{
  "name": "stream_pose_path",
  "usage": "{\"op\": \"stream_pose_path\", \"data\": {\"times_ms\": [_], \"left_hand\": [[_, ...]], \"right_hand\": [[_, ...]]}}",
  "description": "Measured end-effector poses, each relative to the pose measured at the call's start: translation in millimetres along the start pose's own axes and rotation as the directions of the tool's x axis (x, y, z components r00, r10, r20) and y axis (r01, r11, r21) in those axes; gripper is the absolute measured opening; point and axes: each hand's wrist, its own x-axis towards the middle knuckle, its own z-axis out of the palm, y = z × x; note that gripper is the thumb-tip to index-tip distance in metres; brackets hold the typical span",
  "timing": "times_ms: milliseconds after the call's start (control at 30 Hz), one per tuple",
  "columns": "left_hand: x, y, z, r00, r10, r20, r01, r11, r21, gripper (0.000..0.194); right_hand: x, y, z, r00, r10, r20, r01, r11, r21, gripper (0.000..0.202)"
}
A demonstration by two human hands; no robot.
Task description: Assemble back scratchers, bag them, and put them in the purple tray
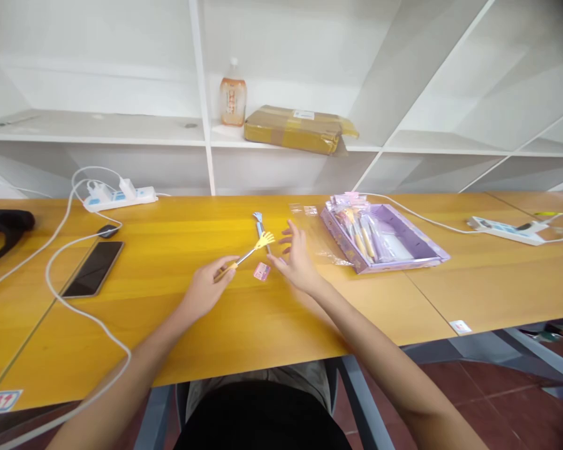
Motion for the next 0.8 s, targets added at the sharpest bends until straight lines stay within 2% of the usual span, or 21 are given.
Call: {"op": "stream_pose_path", "data": {"times_ms": [33, 100, 167, 233, 367, 433, 533, 633, 700, 800], "left_hand": [[1, 2, -0.8, 0.999, 0.009, 0.046, -0.009, 1.0, 0.005, 0.042], [0, 7, -1.2, 0.988, 0.042, 0.148, -0.041, 0.999, -0.01, 0.041], [-3, 13, -2.3, 0.967, 0.075, 0.242, -0.07, 0.997, -0.029, 0.039], [-10, 18, -4.7, 0.948, 0.105, 0.3, -0.115, 0.993, 0.014, 0.038], [-30, 20, -5.7, 0.92, 0.188, 0.342, -0.296, 0.909, 0.295, 0.037], [-39, 20, 0.0, 0.923, 0.183, 0.338, -0.327, 0.836, 0.44, 0.038], [-49, 23, 13.3, 0.947, 0.133, 0.292, -0.29, 0.744, 0.602, 0.037], [-53, 26, 23.7, 0.965, 0.094, 0.244, -0.244, 0.665, 0.706, 0.027], [-52, 28, 26.5, 0.975, 0.071, 0.211, -0.208, 0.621, 0.756, 0.023], [-48, 29, 25.9, 0.984, 0.034, 0.176, -0.163, 0.574, 0.803, 0.028]], "right_hand": [[-4, -1, -7, 0.993, -0.115, -0.008, 0.112, 0.977, -0.181, 0.072], [-14, -5, -18, 0.948, -0.299, 0.114, 0.318, 0.847, -0.426, 0.05], [-24, -9, -26, 0.885, -0.382, 0.266, 0.466, 0.718, -0.517, 0.034], [-33, -13, -31, 0.846, -0.41, 0.342, 0.534, 0.637, -0.556, 0.032], [-49, -24, -33, 0.84, -0.43, 0.331, 0.536, 0.56, -0.632, 0.03], [-55, -34, -32, 0.822, -0.454, 0.344, 0.559, 0.528, -0.64, 0.029], [-63, -48, -27, 0.797, -0.503, 0.334, 0.585, 0.507, -0.633, 0.028], [-68, -54, -20, 0.787, -0.537, 0.305, 0.591, 0.512, -0.623, 0.027], [-70, -55, -15, 0.802, -0.522, 0.29, 0.571, 0.53, -0.626, 0.024], [-73, -55, -9, 0.84, -0.477, 0.26, 0.52, 0.569, -0.637, 0.019]]}}
